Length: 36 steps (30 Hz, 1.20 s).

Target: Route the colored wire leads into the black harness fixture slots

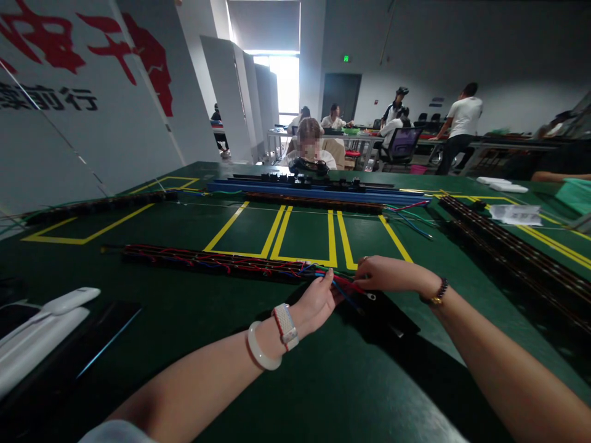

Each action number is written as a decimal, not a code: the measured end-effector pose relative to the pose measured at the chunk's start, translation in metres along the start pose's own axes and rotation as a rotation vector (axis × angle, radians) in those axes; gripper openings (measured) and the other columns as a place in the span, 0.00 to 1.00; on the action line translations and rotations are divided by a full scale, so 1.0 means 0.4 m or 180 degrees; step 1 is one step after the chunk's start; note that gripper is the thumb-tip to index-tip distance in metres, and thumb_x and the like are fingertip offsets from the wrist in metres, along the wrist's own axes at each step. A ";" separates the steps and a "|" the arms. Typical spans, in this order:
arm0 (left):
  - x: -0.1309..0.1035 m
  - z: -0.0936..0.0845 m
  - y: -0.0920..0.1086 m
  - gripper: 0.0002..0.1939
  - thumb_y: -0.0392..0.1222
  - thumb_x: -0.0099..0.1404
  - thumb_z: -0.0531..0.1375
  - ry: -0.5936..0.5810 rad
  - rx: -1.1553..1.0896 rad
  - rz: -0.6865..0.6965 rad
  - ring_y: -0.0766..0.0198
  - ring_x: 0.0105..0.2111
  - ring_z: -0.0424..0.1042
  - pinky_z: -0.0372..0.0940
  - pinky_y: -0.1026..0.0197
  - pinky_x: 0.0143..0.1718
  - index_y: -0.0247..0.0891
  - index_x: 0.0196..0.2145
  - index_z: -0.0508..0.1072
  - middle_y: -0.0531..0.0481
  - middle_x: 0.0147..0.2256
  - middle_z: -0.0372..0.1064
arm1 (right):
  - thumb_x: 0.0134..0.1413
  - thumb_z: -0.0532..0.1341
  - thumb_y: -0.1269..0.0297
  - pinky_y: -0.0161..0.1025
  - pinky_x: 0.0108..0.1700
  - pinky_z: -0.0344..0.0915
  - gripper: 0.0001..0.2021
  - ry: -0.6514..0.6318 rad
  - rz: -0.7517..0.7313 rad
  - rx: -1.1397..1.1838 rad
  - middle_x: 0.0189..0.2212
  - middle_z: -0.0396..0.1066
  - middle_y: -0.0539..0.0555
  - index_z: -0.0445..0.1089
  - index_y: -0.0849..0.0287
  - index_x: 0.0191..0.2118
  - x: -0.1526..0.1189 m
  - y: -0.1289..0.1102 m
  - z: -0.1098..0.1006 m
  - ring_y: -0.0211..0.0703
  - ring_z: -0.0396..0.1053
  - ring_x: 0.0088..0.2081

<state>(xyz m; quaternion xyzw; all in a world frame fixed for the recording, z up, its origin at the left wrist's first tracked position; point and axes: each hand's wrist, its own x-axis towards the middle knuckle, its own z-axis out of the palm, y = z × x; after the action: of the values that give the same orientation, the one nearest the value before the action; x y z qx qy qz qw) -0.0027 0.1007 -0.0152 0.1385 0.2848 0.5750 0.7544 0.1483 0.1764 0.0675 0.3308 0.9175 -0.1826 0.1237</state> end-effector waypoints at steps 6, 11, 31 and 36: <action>-0.016 0.006 0.007 0.09 0.41 0.66 0.52 0.0093 0.0260 -0.0024 0.63 0.38 0.72 0.63 0.55 0.47 0.33 0.32 0.66 0.42 0.34 0.71 | 0.57 0.53 0.56 0.36 0.28 0.53 0.15 0.0501 0.0412 -0.0365 0.29 0.72 0.57 0.73 0.59 0.31 0.018 0.036 0.005 0.41 0.65 0.26; -0.021 0.012 0.011 0.12 0.40 0.68 0.49 -0.0002 0.0417 -0.0114 0.63 0.33 0.72 0.65 0.57 0.42 0.31 0.33 0.67 0.42 0.31 0.71 | 0.60 0.51 0.57 0.37 0.31 0.56 0.15 0.1001 0.0780 -0.0843 0.35 0.73 0.59 0.72 0.59 0.36 0.039 0.045 0.025 0.47 0.69 0.34; -0.019 0.005 0.009 0.12 0.39 0.67 0.49 0.0380 0.0054 -0.0263 0.67 0.25 0.68 0.64 0.63 0.32 0.34 0.28 0.66 0.50 0.24 0.67 | 0.62 0.50 0.53 0.35 0.28 0.59 0.16 0.1427 0.0295 -0.0356 0.32 0.72 0.55 0.70 0.58 0.39 -0.025 -0.108 0.002 0.41 0.69 0.30; -0.008 -0.009 0.004 0.12 0.37 0.67 0.50 0.0116 -0.0093 -0.0251 0.70 0.22 0.65 0.59 0.68 0.24 0.33 0.28 0.67 0.51 0.23 0.66 | 0.58 0.56 0.57 0.35 0.27 0.59 0.13 0.0864 0.0127 -0.0684 0.32 0.74 0.56 0.68 0.59 0.44 -0.050 -0.173 0.035 0.45 0.71 0.31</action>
<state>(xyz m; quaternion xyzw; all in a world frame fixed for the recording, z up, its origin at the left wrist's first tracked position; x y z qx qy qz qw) -0.0066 0.0975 -0.0164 0.1057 0.2953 0.5514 0.7731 0.1197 0.1098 0.0792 0.3555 0.9333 -0.0347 0.0369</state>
